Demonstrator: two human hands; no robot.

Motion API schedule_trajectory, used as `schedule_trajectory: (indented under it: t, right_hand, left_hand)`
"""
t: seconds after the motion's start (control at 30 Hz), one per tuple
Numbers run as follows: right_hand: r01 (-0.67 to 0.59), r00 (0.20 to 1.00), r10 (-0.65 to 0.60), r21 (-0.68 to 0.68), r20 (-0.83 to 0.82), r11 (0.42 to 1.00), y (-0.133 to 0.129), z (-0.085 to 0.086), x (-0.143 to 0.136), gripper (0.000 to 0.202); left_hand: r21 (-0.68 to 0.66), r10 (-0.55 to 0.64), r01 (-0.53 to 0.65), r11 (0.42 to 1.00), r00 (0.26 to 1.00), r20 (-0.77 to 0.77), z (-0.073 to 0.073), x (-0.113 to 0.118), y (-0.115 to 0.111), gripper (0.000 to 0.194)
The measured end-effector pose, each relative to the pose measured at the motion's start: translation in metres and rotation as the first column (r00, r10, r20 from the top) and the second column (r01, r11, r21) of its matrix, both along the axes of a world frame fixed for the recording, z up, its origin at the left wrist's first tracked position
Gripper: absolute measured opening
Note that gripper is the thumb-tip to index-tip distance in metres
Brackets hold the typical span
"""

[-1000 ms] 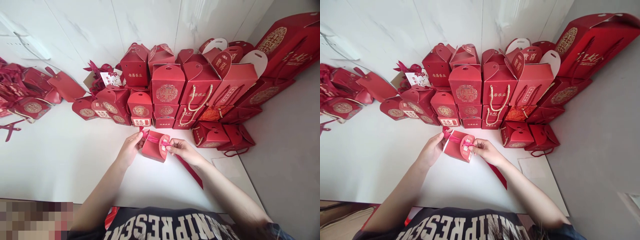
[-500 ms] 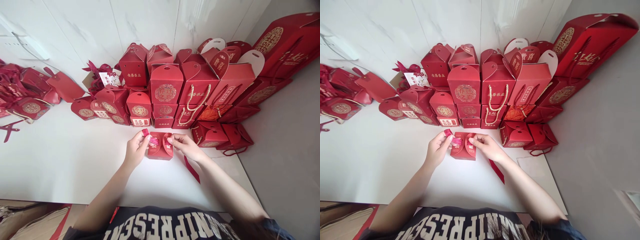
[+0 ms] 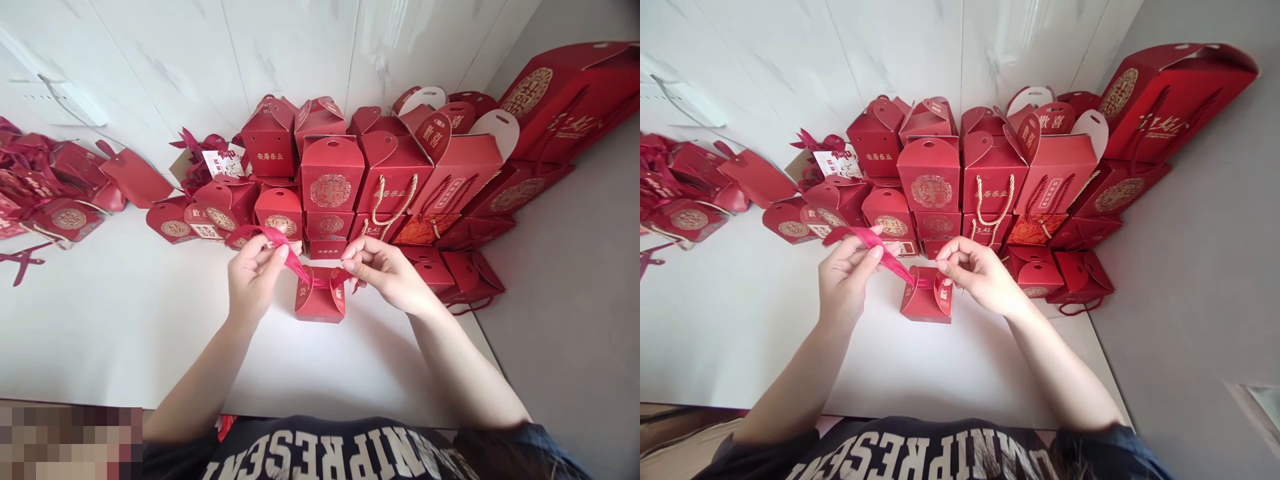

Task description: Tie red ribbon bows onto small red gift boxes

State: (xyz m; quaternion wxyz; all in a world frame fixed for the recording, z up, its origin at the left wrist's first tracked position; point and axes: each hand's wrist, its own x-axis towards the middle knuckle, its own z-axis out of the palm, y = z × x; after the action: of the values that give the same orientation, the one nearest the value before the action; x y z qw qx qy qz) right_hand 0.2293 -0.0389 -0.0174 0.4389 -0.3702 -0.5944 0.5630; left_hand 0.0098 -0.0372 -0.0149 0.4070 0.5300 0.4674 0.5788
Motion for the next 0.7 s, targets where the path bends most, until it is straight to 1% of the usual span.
schedule_trajectory:
  t: [0.1, 0.17, 0.27, 0.33, 0.4, 0.47, 0.53, 0.57, 0.63, 0.7]
  right_hand:
    - [-0.017, 0.999, 0.018, 0.047, -0.030, 0.999, 0.001, 0.021, -0.001, 0.015]
    - [-0.046, 0.998, 0.049, 0.070, -0.043, 0.996, 0.002, 0.031, 0.000, 0.015]
    - [-0.111, 0.992, 0.118, 0.131, -0.043, 0.985, 0.004, 0.040, 0.002, 0.017]
    - [-0.134, 0.989, 0.143, 0.173, -0.041, 0.976, 0.004, 0.044, 0.003, 0.020]
    - [-0.121, 0.991, 0.131, 0.207, -0.037, 0.971, 0.003, 0.045, 0.003, 0.023]
    - [-0.061, 0.997, 0.069, 0.240, -0.028, 0.969, 0.002, 0.047, 0.002, 0.022]
    - [0.047, 0.999, -0.041, 0.293, -0.026, 0.955, 0.001, 0.049, 0.001, 0.015]
    - [0.111, 0.994, -0.110, 0.330, -0.023, 0.937, 0.000, 0.050, 0.000, 0.012]
    - [0.224, 0.971, -0.237, 0.416, -0.023, 0.881, 0.000, 0.054, -0.001, 0.007]
    - [0.289, 0.950, -0.312, 0.480, -0.033, 0.828, 0.000, 0.059, -0.002, 0.007]
  left_hand:
    - [0.057, -0.087, 0.091, 0.994, 0.994, -0.065, 0.016, 0.011, 0.004, 0.031]
    - [0.115, -0.109, 0.119, 0.986, 0.991, -0.082, 0.022, 0.019, 0.005, 0.027]
    - [0.203, -0.090, 0.105, 0.973, 0.993, -0.081, 0.030, 0.031, 0.006, 0.022]
    - [0.214, -0.093, 0.106, 0.971, 0.993, -0.074, 0.034, 0.036, 0.005, 0.021]
    - [0.211, -0.110, 0.122, 0.970, 0.992, -0.065, 0.038, 0.040, 0.004, 0.022]
    - [0.217, -0.130, 0.140, 0.966, 0.990, -0.059, 0.042, 0.043, 0.004, 0.023]
    - [0.230, -0.154, 0.164, 0.959, 0.986, -0.064, 0.045, 0.044, 0.004, 0.021]
    - [0.237, -0.163, 0.175, 0.956, 0.984, -0.071, 0.047, 0.045, 0.003, 0.019]
    - [0.256, -0.172, 0.190, 0.948, 0.981, -0.092, 0.049, 0.047, 0.003, 0.016]
    - [0.268, -0.165, 0.191, 0.944, 0.979, -0.117, 0.051, 0.049, 0.001, 0.014]
